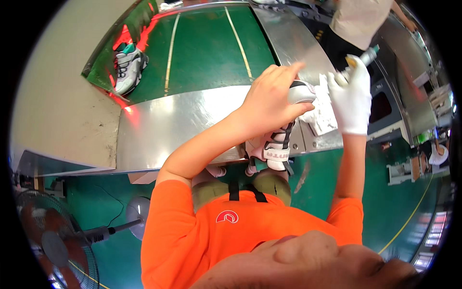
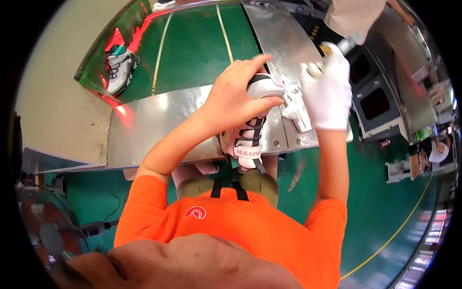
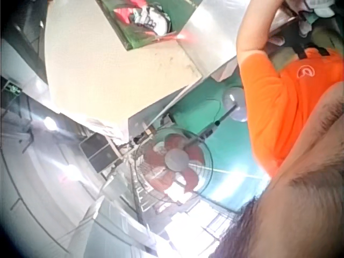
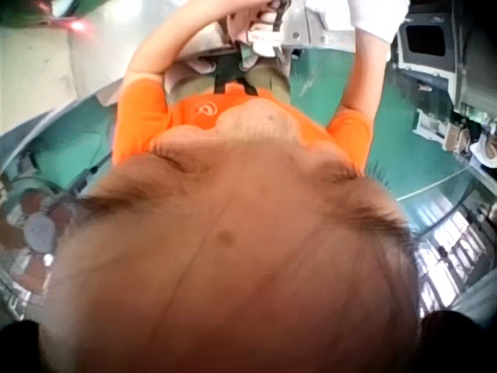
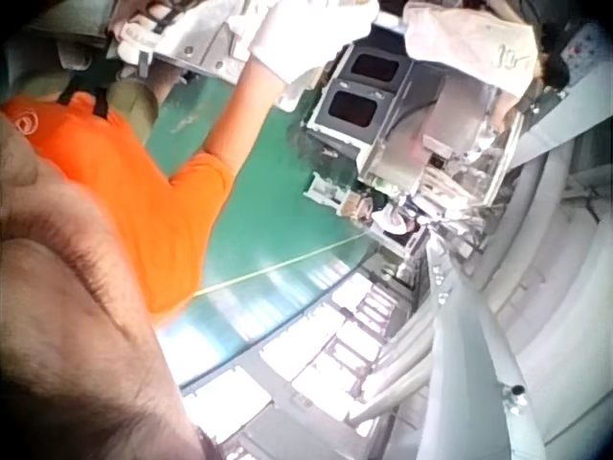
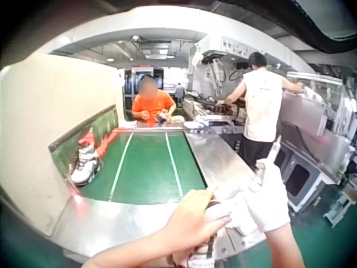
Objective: The person wipes the exterior of a white and teal sneaker using a white cloth. They rotate the shoe to clean different sides and then place it on a metal table. The person repeats this process with a second sneaker, wiping it thoroughly before setting it down.
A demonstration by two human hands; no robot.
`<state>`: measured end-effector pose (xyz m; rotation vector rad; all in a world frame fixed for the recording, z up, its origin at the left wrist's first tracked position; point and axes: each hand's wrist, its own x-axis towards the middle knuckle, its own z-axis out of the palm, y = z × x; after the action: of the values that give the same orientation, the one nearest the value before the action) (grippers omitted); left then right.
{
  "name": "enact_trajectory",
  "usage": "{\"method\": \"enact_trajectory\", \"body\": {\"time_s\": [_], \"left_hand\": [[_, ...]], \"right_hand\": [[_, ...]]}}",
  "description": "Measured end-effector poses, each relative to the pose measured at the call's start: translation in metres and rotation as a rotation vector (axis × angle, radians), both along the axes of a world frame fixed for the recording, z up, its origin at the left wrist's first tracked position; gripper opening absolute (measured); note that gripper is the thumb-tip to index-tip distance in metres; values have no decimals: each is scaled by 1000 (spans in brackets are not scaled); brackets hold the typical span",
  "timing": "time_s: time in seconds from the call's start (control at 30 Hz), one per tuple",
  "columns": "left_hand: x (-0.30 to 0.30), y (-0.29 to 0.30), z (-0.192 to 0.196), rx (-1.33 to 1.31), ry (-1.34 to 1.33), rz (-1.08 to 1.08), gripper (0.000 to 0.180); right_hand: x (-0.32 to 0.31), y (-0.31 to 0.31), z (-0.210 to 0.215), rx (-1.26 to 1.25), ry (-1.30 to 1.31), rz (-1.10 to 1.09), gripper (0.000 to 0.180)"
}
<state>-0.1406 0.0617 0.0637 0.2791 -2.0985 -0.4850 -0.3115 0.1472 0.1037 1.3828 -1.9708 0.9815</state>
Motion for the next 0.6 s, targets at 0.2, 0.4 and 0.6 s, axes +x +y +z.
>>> {"method": "enact_trajectory", "body": {"time_s": [0.2, 0.4, 0.6], "left_hand": [[39, -40, 30, 401, -301, 25, 57], [92, -159, -6, 488, 88, 291, 53], [169, -259, -74, 769, 671, 911, 47]], "right_hand": [[-4, 22, -69, -83, -343, 199, 53], [5, 32, -172, 53, -409, 147, 50], [-2, 26, -201, 42, -518, 109, 51]]}}
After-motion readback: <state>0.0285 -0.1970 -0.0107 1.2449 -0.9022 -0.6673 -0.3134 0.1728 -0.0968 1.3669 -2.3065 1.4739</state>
